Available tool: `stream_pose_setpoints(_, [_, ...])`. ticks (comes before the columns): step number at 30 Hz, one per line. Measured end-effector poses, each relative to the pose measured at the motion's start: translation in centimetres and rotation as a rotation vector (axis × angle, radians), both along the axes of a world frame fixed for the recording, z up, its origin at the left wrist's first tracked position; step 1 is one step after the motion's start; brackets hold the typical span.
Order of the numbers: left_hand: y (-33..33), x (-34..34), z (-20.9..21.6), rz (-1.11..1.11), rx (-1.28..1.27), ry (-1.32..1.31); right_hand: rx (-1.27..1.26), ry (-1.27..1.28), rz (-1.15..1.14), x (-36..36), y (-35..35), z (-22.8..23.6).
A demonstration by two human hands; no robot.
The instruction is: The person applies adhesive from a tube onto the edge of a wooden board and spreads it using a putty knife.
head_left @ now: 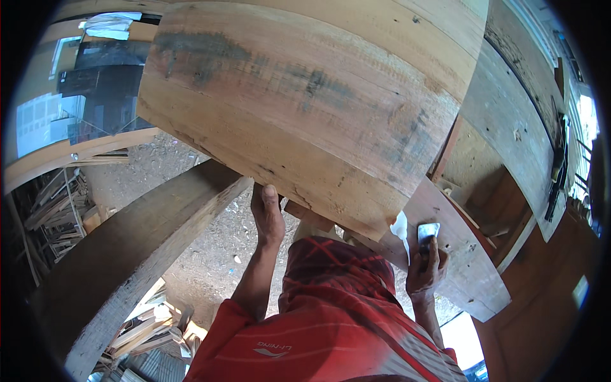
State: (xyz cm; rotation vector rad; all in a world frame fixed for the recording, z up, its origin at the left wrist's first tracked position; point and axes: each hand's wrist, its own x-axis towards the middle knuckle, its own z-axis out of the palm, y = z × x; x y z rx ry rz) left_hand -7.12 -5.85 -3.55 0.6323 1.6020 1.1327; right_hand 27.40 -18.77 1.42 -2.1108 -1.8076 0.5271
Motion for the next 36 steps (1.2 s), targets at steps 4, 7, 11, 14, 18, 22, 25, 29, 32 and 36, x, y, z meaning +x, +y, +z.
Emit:
stream_pose_setpoints(4, [-0.7,-0.5,-1.4,-0.037,0.004,0.0,0.057,-0.03,0.066,0.1,0.4,-0.1])
stream_pose_setpoints(7, [-0.9,0.2,-1.5,0.034,0.064,-0.063,0.045,-0.015,0.087,0.6,0.8,-0.2])
stream_pose_setpoints(11, [-0.7,-0.4,-2.1,0.009,0.075,-0.04,0.032,-0.013,0.02,0.3,0.2,-0.3])
stream_pose_setpoints(14, [-0.6,-1.3,-1.4,-0.073,0.002,0.001,0.058,-0.041,0.022,-0.2,0.5,-0.3])
stream_pose_setpoints(18, [-1.1,-2.5,-2.1,-0.104,0.004,0.02,0.071,-0.028,0.011,-0.4,0.7,-0.4])
stream_pose_setpoints(22, [-0.7,-3.2,-1.3,-0.19,-0.035,0.045,0.077,-0.083,0.027,-0.5,0.4,-0.5])
stream_pose_setpoints(25, [-0.4,-4.1,-1.6,-0.303,0.0,0.137,0.032,-0.087,0.014,-0.8,0.6,0.2])
stream_pose_setpoints(29, [0.0,-4.9,-2.2,-0.391,0.064,0.193,-0.023,-0.142,-0.005,-1.0,0.6,0.9])
stream_pose_setpoints(32, [0.3,-4.6,-2.4,-0.341,0.047,0.184,-0.055,-0.199,-0.021,-1.2,1.5,1.4])
stream_pose_setpoints(36, [1.3,-6.3,-3.0,-0.532,0.047,0.162,0.021,-0.187,-0.065,-4.1,3.6,2.8])
